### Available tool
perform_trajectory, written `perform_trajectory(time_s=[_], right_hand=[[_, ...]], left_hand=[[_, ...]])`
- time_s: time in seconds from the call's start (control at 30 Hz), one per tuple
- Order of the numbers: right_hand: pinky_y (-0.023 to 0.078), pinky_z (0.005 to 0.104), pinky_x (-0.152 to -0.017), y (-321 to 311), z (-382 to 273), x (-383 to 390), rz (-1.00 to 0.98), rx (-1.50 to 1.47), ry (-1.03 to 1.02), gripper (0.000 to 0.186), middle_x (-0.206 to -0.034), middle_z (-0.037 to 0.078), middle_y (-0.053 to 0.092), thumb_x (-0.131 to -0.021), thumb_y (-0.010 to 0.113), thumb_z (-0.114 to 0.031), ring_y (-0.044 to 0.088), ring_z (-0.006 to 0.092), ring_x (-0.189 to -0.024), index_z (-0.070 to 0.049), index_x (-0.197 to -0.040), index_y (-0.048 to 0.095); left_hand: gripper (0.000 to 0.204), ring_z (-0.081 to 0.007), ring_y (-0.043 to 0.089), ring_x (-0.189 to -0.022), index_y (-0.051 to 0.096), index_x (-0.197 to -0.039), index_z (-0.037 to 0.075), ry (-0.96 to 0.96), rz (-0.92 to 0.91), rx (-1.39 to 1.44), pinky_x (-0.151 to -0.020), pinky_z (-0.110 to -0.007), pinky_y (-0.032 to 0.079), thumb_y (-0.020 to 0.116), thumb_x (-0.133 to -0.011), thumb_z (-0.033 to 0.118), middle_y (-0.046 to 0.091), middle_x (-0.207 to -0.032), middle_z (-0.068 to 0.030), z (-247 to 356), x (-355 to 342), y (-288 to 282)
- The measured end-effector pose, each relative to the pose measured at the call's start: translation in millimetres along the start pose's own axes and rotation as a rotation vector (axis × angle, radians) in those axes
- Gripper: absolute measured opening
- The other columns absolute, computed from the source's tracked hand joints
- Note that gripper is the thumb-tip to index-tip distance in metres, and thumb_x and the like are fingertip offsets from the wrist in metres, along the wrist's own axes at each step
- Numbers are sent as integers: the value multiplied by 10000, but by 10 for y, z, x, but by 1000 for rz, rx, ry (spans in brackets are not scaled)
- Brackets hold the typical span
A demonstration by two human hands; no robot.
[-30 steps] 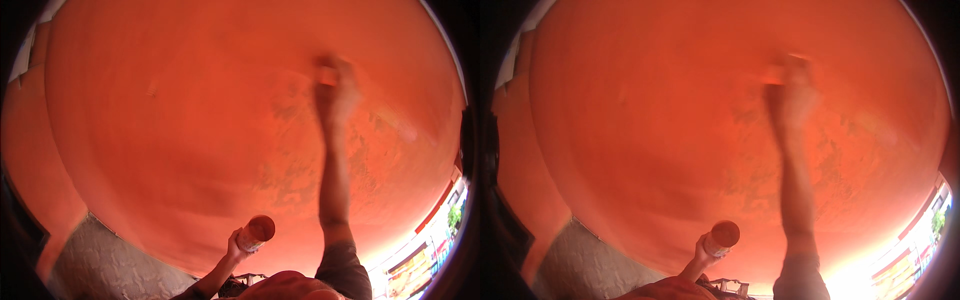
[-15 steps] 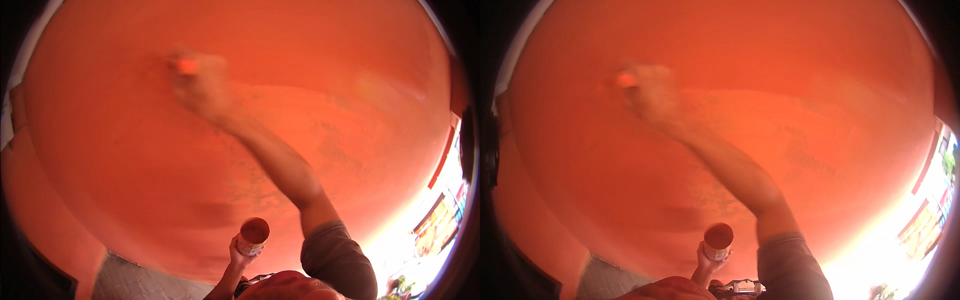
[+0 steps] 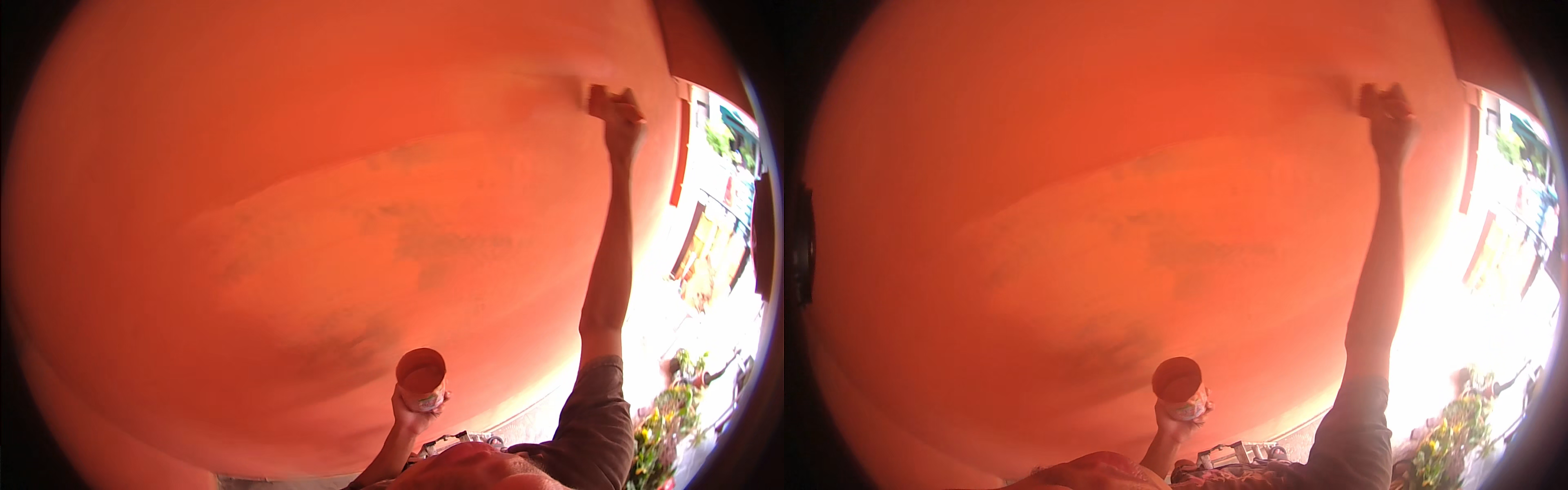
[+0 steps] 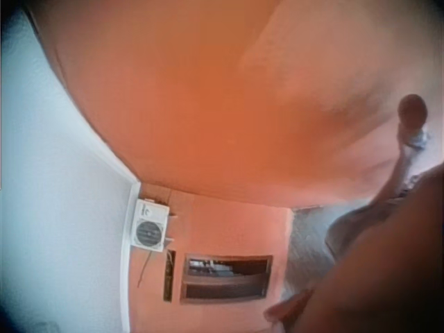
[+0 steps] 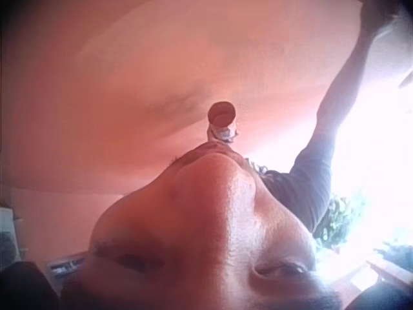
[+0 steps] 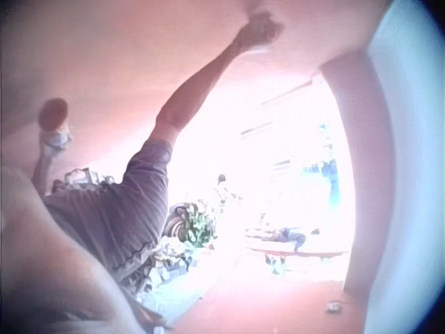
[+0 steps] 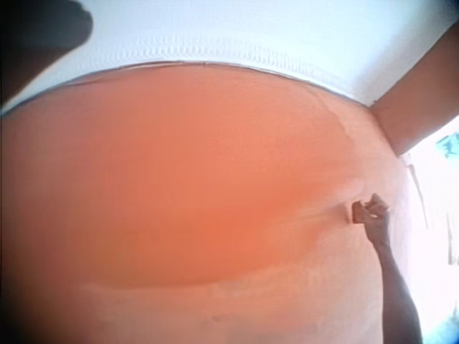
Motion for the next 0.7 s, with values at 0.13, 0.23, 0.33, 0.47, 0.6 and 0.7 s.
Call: perform_trajectory(time_s=[0.13,0.23,0.33,0.47,0.6,0.7], right_hand=[[577,369,-703,419,-1105,828,-160,23,-469,273,-1062,47,714,-802,688,-89,708,256,-907,-172,-1059,719],[575,342,-683,674,-1950,1721,-466,-169,-567,449,-1107,101,703,-704,680,22,712,236,-801,-93,-1137,700],[555,462,-723,746,-2580,2007,-594,-603,-671,348,-1071,100,697,-742,782,-144,680,320,-979,-138,-1075,683],[562,411,-710,860,-2232,1438,-591,-720,-533,139,-879,112,706,-881,688,-164,701,299,-835,-93,-998,671],[553,315,-665,721,-515,504,-421,-741,133,155,-856,31,668,-882,725,-179,659,127,-797,-57,-918,636],[586,331,-588,285,599,-143,-168,-778,192,200,-830,72,613,-847,732,-155,662,147,-786,-5,-872,603]], left_hand=[[699,-361,594,-1012,517,-1354,49,-34,-5,20,-616,-339,503,476,-909,586,585,-1202,-177,-35,-29,42],[670,-356,585,-1022,533,-1328,53,-56,-35,-13,-620,-348,509,512,-899,567,585,-1192,-174,-10,-44,82],[613,-341,523,-1077,566,-1297,79,-107,-43,1,-648,-343,506,662,-831,465,541,-1247,-174,37,-115,187],[651,-290,498,-1093,584,-1285,84,-169,-94,52,-650,-329,496,703,-815,518,531,-1275,-128,101,-247,403],[624,-263,489,-1098,554,-1307,74,-219,-116,50,-663,-304,486,703,-834,453,523,-1269,-111,-2,-370,578],[617,-246,487,-1094,527,-1325,68,-183,-133,23,-669,-287,479,698,-845,416,518,-1262,-98,-71,-364,684]])
Point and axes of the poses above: each hand's wrist, its own x-axis away from the middle knuckle, its own y-axis out of the palm, z = x × y, the point moved 7 cm from there along -x, towards the middle knuckle
